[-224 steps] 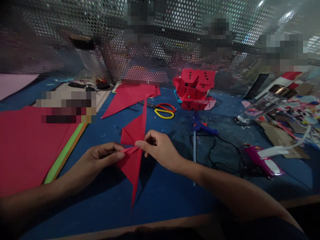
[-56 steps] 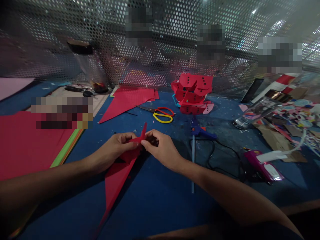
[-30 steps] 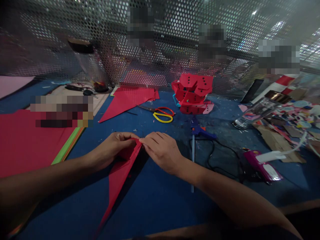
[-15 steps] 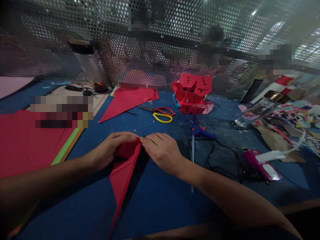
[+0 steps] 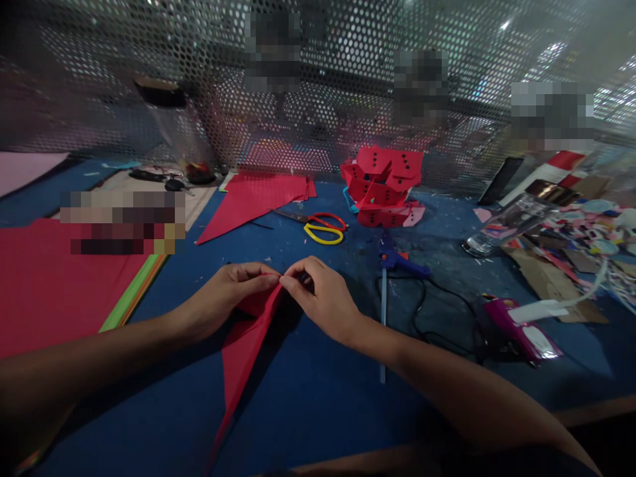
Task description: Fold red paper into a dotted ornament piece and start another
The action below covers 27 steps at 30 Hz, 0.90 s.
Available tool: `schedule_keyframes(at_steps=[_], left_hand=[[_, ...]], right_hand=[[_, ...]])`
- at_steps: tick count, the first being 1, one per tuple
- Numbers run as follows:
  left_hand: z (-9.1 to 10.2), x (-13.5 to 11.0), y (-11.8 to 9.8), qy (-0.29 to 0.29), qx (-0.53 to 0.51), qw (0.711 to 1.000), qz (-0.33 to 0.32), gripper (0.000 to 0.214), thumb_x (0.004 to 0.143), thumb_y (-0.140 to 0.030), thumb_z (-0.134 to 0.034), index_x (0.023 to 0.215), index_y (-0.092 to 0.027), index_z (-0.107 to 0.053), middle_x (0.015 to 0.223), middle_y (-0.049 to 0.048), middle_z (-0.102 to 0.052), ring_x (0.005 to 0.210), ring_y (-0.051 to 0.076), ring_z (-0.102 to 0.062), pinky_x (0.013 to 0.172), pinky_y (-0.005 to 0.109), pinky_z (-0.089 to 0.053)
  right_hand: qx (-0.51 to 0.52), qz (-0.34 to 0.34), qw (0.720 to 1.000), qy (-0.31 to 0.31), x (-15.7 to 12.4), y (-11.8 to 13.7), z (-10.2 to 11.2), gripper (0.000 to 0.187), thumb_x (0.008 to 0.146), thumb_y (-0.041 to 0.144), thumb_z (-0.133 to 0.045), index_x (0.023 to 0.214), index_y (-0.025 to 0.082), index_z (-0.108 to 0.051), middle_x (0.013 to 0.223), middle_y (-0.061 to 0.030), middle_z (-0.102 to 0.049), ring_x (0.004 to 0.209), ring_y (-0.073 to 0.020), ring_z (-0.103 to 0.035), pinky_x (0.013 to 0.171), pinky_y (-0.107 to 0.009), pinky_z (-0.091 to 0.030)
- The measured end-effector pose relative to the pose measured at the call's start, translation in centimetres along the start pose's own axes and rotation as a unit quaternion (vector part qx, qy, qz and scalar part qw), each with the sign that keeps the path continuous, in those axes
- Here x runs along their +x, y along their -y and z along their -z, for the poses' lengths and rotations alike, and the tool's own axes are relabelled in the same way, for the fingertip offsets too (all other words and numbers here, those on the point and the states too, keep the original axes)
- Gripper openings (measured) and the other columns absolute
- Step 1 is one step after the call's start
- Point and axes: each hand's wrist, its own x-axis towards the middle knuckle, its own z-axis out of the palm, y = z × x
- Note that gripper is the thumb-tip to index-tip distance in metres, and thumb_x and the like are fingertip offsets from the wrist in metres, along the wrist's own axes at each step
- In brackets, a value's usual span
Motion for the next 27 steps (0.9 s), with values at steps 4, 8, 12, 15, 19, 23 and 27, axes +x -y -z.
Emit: schedule_keyframes(at_steps=[4,8,12,15,19,23,27], left_hand=[[-0.15,-0.08,-0.24,0.0,0.009,1.0,-0.009,0.031,0.077,-0.047,-0.082,0.085,-0.017,-0.076,0.075,0.0019,-0.07,0.064,0.012,-0.057,0.059,0.024,-0.041],[-0.14,-0.08,-0.26,0.003,0.014,1.0,-0.009,0.029,0.079,-0.045,-0.08,0.087,-0.017,-0.076,0.078,0.0028,-0.071,0.067,0.013,-0.058,0.061,0.024,-0.043],[0.07,0.13,0.08,0.003,0.014,1.0,-0.024,0.028,0.08,-0.043,-0.08,0.089,-0.017,-0.073,0.077,0.0009,-0.068,0.065,0.012,-0.056,0.06,0.023,-0.04],[0.2,0.25,0.23,0.009,0.008,0.999,-0.034,0.027,0.081,-0.042,-0.08,0.089,-0.018,-0.072,0.078,0.0005,-0.067,0.067,0.012,-0.057,0.062,0.023,-0.039],[0.2,0.25,0.17,0.014,0.005,0.999,-0.032,0.025,0.081,-0.041,-0.079,0.084,-0.018,-0.071,0.078,0.0001,-0.067,0.067,0.012,-0.056,0.062,0.024,-0.04],[0.12,0.22,0.01,0.009,0.004,0.999,-0.036,0.026,0.081,-0.042,-0.079,0.08,-0.018,-0.071,0.078,0.0002,-0.066,0.069,0.012,-0.056,0.064,0.024,-0.04],[0.04,0.13,-0.2,0.011,0.005,1.0,-0.022,0.029,0.079,-0.044,-0.081,0.079,-0.017,-0.07,0.077,0.0004,-0.066,0.068,0.011,-0.055,0.063,0.023,-0.041]], right_hand=[[0.042,-0.053,0.998,0.015,0.17,-0.09,-0.09,0.021,0.097,0.042,-0.064,0.096,0.021,-0.065,0.088,-0.0004,-0.069,0.077,-0.0145,-0.065,0.072,-0.029,-0.051],[0.093,-0.094,0.99,0.037,0.36,-0.34,-0.11,0.023,0.096,0.043,-0.064,0.093,0.02,-0.063,0.079,0.0018,-0.066,0.069,-0.0134,-0.065,0.067,-0.027,-0.05],[0.121,-0.115,0.984,0.063,0.42,-0.24,-0.14,0.025,0.095,0.045,-0.064,0.092,0.02,-0.062,0.081,0.0018,-0.066,0.065,-0.0122,-0.065,0.063,-0.026,-0.05],[0.126,-0.115,0.982,0.077,0.4,-0.1,-0.19,0.026,0.096,0.046,-0.062,0.091,0.02,-0.062,0.082,0.0016,-0.066,0.064,-0.0118,-0.065,0.062,-0.026,-0.049],[0.142,-0.106,0.981,0.083,0.54,-0.15,-0.14,0.022,0.095,0.041,-0.062,0.089,0.02,-0.062,0.079,0.0021,-0.065,0.063,-0.0113,-0.064,0.062,-0.025,-0.048],[0.157,-0.101,0.978,0.094,0.81,-0.34,-0.01,0.019,0.094,0.038,-0.062,0.087,0.02,-0.062,0.076,0.0028,-0.063,0.063,-0.0111,-0.064,0.062,-0.025,-0.047],[0.162,-0.101,0.976,0.099,0.93,-0.37,0.02,0.019,0.094,0.037,-0.063,0.086,0.02,-0.061,0.072,0.0035,-0.062,0.062,-0.0113,-0.063,0.06,-0.025,-0.045]])
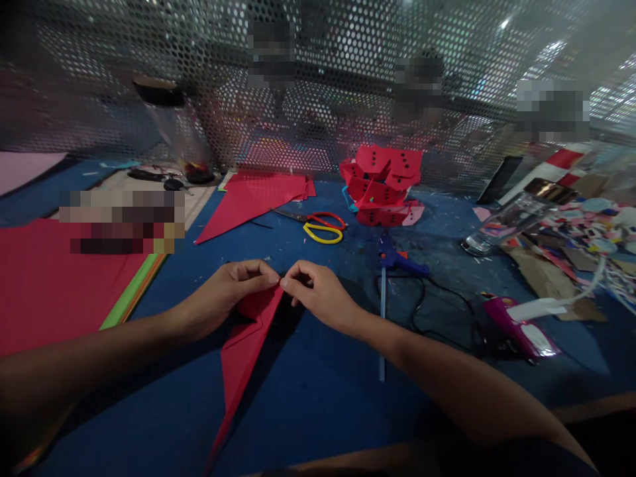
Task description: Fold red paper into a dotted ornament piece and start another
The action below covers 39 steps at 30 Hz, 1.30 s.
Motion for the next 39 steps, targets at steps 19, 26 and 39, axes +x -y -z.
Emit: schedule_keyframes(at_steps=[19,26,39], left_hand=[[0.15,-0.09,0.06,0.017,-0.019,0.999,0.03,0.039,0.073,-0.05,-0.086,0.077,-0.015,-0.07,0.067,-0.0007,-0.065,0.058,0.01,-0.053,0.055,0.023,-0.039],[0.08,0.04,-0.14,0.017,-0.019,0.999,0.026,0.038,0.074,-0.049,-0.086,0.077,-0.015,-0.071,0.069,0.0003,-0.066,0.059,0.01,-0.053,0.055,0.022,-0.04],[0.37,0.23,-0.01,0.026,-0.002,0.998,0.05,0.037,0.071,-0.042,-0.089,0.084,-0.016,-0.066,0.074,0.0015,-0.068,0.06,0.012,-0.06,0.056,0.025,-0.046]], right_hand=[[0.016,-0.007,1.0,0.018,-0.17,0.04,0.02,0.021,0.094,0.035,-0.064,0.081,0.019,-0.061,0.071,0.0034,-0.062,0.061,-0.0103,-0.061,0.059,-0.024,-0.044],[0.022,-0.001,1.0,0.017,-0.13,0.21,0.09,0.02,0.093,0.035,-0.064,0.08,0.019,-0.062,0.071,0.0037,-0.062,0.06,-0.0098,-0.061,0.059,-0.024,-0.043],[0.015,0.001,0.999,-0.047,0.02,-0.14,0.16,0.025,0.095,0.041,-0.065,0.084,0.019,-0.062,0.073,0.003,-0.064,0.058,-0.0092,-0.061,0.057,-0.024,-0.043]])
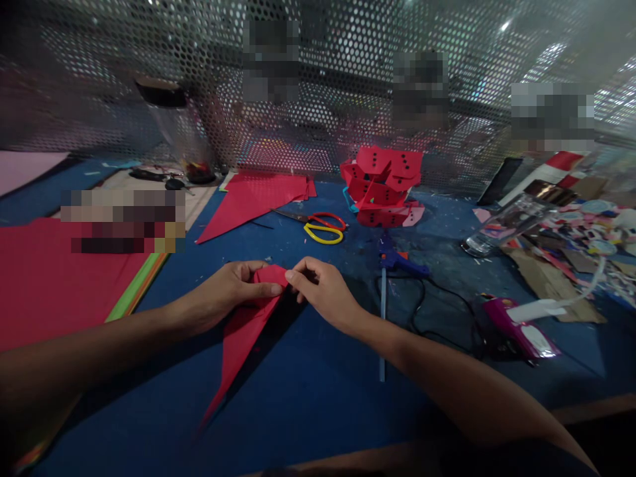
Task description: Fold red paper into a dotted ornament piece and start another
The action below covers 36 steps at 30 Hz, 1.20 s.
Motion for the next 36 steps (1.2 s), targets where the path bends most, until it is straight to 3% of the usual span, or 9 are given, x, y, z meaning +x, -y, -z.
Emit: schedule_keyframes(at_steps=[7,15,28,36], left_hand=[[-0.08,-0.11,-0.13,0.014,-0.021,1.0,0.001,0.036,0.074,-0.039,-0.089,0.089,-0.016,-0.066,0.074,0.0003,-0.07,0.059,0.01,-0.06,0.056,0.022,-0.045],[0.03,-0.22,-0.33,0.049,0.019,0.999,-0.005,0.038,0.072,-0.034,-0.089,0.098,-0.017,-0.067,0.09,0.0041,-0.074,0.071,0.015,-0.065,0.065,0.027,-0.05],[-0.21,-0.42,-0.53,0.052,0.04,0.998,-0.01,0.041,0.07,-0.034,-0.088,0.1,-0.017,-0.067,0.09,0.0033,-0.071,0.074,0.016,-0.065,0.07,0.029,-0.051],[-0.37,-0.45,-0.53,0.028,0.1,0.995,-0.007,0.037,0.069,-0.035,-0.088,0.093,-0.018,-0.065,0.078,-0.003,-0.065,0.064,0.012,-0.058,0.058,0.023,-0.044]], right_hand=[[0.002,-0.01,0.999,0.043,-0.19,0.1,-0.23,0.028,0.094,0.045,-0.066,0.084,0.019,-0.061,0.074,0.0033,-0.063,0.058,-0.0089,-0.06,0.058,-0.024,-0.045],[0.027,-0.024,0.999,0.024,-0.15,0.32,-0.13,0.029,0.091,0.042,-0.068,0.077,0.019,-0.057,0.067,0.0036,-0.062,0.055,-0.0089,-0.057,0.054,-0.023,-0.041],[-0.004,-0.019,0.999,0.026,-0.23,0.48,0.11,0.029,0.097,0.037,-0.055,0.075,0.02,-0.063,0.063,0.0026,-0.061,0.057,-0.0112,-0.057,0.057,-0.025,-0.04],[-0.033,-0.005,0.999,0.017,-0.19,0.23,-0.1,0.032,0.099,0.044,-0.056,0.077,0.02,-0.058,0.061,0.0043,-0.057,0.055,-0.0107,-0.055,0.056,-0.025,-0.039]])
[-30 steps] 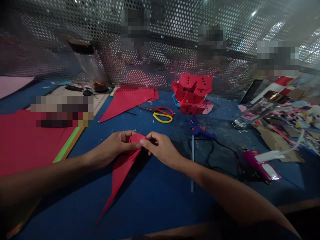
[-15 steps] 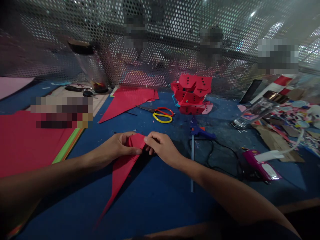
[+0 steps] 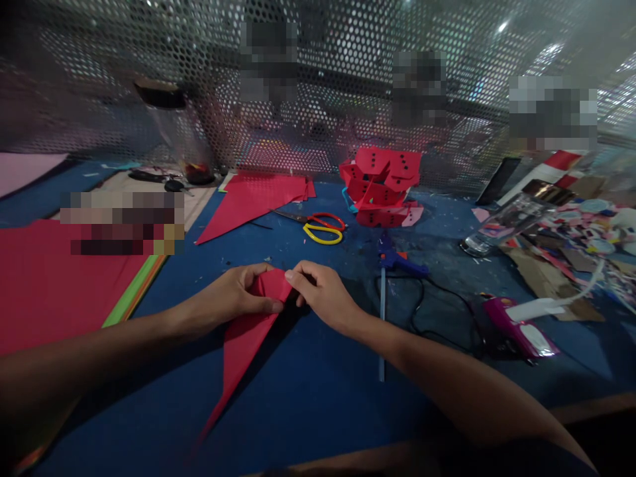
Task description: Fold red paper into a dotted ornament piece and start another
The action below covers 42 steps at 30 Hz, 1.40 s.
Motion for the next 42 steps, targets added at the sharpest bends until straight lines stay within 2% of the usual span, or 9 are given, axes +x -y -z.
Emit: schedule_keyframes(at_steps=[4,7,12,17,24,31,36,39,42], left_hand=[[-0.01,0.17,0.14,0.007,0.008,1.0,-0.009,0.037,0.069,-0.035,-0.087,0.093,-0.017,-0.065,0.081,-0.0018,-0.065,0.068,0.013,-0.059,0.061,0.024,-0.045],[0.02,0.13,0.13,0.014,0.002,1.0,-0.007,0.038,0.069,-0.035,-0.087,0.094,-0.018,-0.065,0.083,-0.001,-0.066,0.069,0.014,-0.06,0.062,0.025,-0.047],[0.08,-0.07,-0.07,0.004,0.037,0.999,0.007,0.04,0.067,-0.036,-0.088,0.093,-0.019,-0.063,0.077,-0.0027,-0.065,0.063,0.013,-0.059,0.055,0.024,-0.045],[-0.06,-0.08,-0.18,-0.012,0.078,0.997,-0.007,0.038,0.067,-0.038,-0.087,0.091,-0.018,-0.065,0.076,-0.0016,-0.065,0.062,0.014,-0.059,0.054,0.023,-0.044],[-0.06,-0.09,0.17,0.031,0.019,0.999,0.005,0.033,0.071,-0.037,-0.085,0.096,-0.018,-0.074,0.084,0.0031,-0.073,0.067,0.016,-0.063,0.062,0.026,-0.049],[-0.07,-0.08,0.13,0.03,0.039,0.999,0.008,0.029,0.07,-0.037,-0.086,0.088,-0.019,-0.072,0.076,-0.0003,-0.07,0.061,0.014,-0.059,0.057,0.024,-0.046],[-0.04,0.04,0.38,0.045,0.021,0.999,0.017,0.03,0.071,-0.038,-0.086,0.088,-0.019,-0.071,0.074,-0.001,-0.068,0.06,0.013,-0.058,0.057,0.024,-0.044],[0.01,0.02,0.47,0.044,0.011,0.999,0.016,0.03,0.07,-0.038,-0.086,0.087,-0.019,-0.07,0.073,-0.002,-0.067,0.059,0.013,-0.057,0.056,0.023,-0.044],[0.06,0.01,0.41,0.032,0.008,0.999,0.018,0.031,0.069,-0.037,-0.087,0.085,-0.018,-0.068,0.072,-0.0022,-0.066,0.058,0.013,-0.056,0.055,0.023,-0.043]], right_hand=[[-0.02,0.008,1.0,-0.014,-0.02,-0.04,0.03,0.032,0.099,0.041,-0.055,0.074,0.02,-0.057,0.059,0.0043,-0.056,0.055,-0.0107,-0.053,0.056,-0.025,-0.038],[-0.013,0.002,1.0,-0.009,-0.08,-0.23,-0.11,0.031,0.1,0.04,-0.054,0.076,0.021,-0.057,0.062,0.0044,-0.057,0.056,-0.0109,-0.056,0.057,-0.025,-0.04],[0.004,0.005,1.0,-0.002,0.06,-0.33,-0.27,0.025,0.098,0.043,-0.058,0.088,0.021,-0.059,0.07,0.0043,-0.06,0.059,-0.0112,-0.06,0.058,-0.025,-0.044],[0.005,0.012,1.0,-0.008,0.22,-0.19,-0.11,0.024,0.097,0.042,-0.06,0.086,0.021,-0.06,0.07,0.0044,-0.06,0.057,-0.0102,-0.058,0.057,-0.024,-0.044],[0.025,0.005,0.999,-0.032,0.31,-0.27,-0.08,0.025,0.096,0.043,-0.06,0.085,0.02,-0.059,0.069,0.0044,-0.058,0.057,-0.0106,-0.056,0.057,-0.024,-0.044],[0.032,0.022,0.999,-0.029,0.56,-0.46,-0.09,0.021,0.094,0.041,-0.061,0.085,0.021,-0.06,0.072,0.0042,-0.058,0.064,-0.0116,-0.056,0.06,-0.024,-0.045],[0.025,0.024,0.998,-0.061,0.53,-0.52,0.12,0.023,0.094,0.042,-0.061,0.084,0.021,-0.06,0.073,0.0034,-0.057,0.064,-0.0121,-0.057,0.062,-0.025,-0.047],[0.029,0.011,0.998,-0.057,0.64,-0.63,0.13,0.027,0.096,0.046,-0.06,0.086,0.021,-0.06,0.073,0.0029,-0.058,0.063,-0.0125,-0.057,0.062,-0.026,-0.048],[0.018,0.019,0.997,-0.077,0.73,-0.52,0.24,0.023,0.096,0.044,-0.061,0.092,0.021,-0.062,0.082,0.0006,-0.062,0.072,-0.0138,-0.06,0.068,-0.027,-0.049]])
